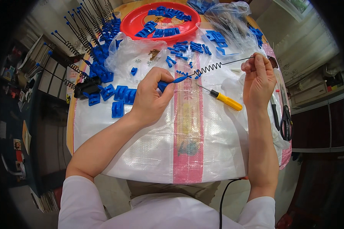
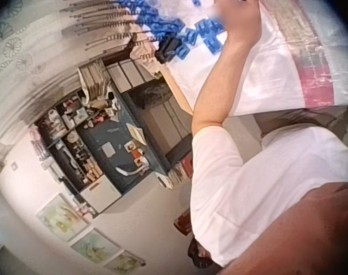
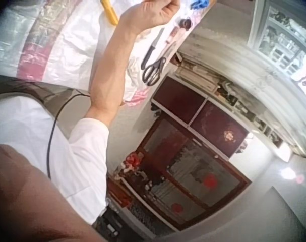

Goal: Assembling small metal springs and pins into blue plastic housings at a workstation.

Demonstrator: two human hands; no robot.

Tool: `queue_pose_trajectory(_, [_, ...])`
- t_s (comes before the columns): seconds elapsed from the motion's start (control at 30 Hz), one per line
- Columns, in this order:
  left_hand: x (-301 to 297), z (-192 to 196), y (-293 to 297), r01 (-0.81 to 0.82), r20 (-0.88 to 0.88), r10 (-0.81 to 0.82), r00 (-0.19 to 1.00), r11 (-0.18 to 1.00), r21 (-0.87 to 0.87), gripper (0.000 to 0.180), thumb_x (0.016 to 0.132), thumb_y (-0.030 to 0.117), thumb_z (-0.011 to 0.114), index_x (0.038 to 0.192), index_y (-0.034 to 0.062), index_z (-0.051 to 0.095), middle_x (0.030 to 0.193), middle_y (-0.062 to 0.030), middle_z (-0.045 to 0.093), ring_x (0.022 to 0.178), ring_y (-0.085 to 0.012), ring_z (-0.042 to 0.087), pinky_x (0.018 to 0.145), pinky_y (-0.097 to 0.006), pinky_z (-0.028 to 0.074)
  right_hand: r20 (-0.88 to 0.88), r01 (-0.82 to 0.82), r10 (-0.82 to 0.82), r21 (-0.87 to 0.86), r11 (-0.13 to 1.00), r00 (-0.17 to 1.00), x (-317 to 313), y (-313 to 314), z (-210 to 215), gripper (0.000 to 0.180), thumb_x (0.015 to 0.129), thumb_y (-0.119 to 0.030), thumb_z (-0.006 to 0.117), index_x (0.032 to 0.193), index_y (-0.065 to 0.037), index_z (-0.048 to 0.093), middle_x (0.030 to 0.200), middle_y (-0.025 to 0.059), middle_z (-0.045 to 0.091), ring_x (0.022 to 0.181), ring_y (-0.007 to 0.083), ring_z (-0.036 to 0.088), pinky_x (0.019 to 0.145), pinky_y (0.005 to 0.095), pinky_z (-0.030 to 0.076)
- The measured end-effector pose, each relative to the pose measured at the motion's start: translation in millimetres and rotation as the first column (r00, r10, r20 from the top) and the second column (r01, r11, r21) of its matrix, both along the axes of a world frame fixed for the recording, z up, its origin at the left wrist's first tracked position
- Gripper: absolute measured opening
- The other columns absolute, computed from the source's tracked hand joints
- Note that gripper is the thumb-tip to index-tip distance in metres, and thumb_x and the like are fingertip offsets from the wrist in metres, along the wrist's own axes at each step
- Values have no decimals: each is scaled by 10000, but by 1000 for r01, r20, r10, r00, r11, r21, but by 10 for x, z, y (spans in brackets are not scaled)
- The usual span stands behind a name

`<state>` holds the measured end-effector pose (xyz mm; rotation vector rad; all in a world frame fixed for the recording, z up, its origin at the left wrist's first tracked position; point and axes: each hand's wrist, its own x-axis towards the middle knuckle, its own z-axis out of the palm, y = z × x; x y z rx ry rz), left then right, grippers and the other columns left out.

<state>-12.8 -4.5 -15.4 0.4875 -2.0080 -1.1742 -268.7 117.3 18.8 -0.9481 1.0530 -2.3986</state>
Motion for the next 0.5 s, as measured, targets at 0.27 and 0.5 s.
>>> queue_pose_trajectory(0.27, [2,-2,6,-5,15,5,1000,999,41,88,913,-15,617,992,-3,579,1016,-53,571,886,-105,519,806,-254,424,-8,-10,10,-15,1000,1000,14,-4,-11,145,1002,-123,626,1055,9,655,871,79,658,720,132,607,694,280,502])
queue_pose_trajectory(0.5, [-3,-8,6,8,12,-9,1000,998,65,94,912,-19,614,998,-1,579,1014,-46,567,889,-99,513,804,-248,420,-10,6,-6,-2,1000,1000,6,2,-5,141,1001,-124,628,1058,2,655,882,75,657,729,130,607,702,279,502])
